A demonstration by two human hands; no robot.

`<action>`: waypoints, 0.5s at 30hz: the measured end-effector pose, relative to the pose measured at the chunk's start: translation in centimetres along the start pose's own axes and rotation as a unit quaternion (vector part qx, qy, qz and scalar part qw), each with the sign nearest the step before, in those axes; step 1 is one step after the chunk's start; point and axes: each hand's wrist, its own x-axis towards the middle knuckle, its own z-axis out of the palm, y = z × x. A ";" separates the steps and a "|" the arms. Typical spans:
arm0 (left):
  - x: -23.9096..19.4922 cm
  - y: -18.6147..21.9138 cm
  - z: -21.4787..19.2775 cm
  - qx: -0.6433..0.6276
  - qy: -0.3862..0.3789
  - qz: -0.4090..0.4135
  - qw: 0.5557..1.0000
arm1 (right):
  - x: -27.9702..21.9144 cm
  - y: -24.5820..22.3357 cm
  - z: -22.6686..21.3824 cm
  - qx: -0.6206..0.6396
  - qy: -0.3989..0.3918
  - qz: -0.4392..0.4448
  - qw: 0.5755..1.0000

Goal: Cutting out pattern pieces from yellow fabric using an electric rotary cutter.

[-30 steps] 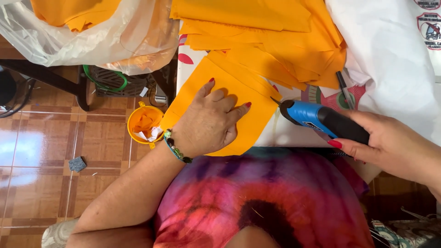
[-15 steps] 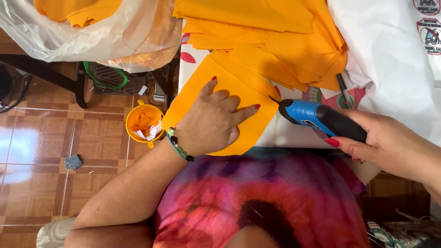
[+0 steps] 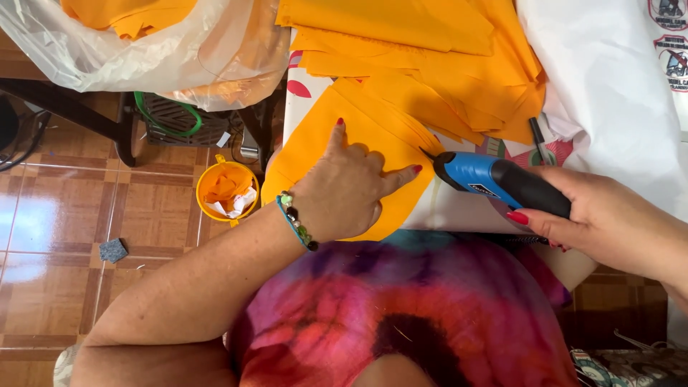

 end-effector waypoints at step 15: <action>-1.1 -0.1 2.8 -0.002 0.223 -0.007 0.975 | 0.1 -0.8 -0.2 -0.004 -0.001 0.030 1.000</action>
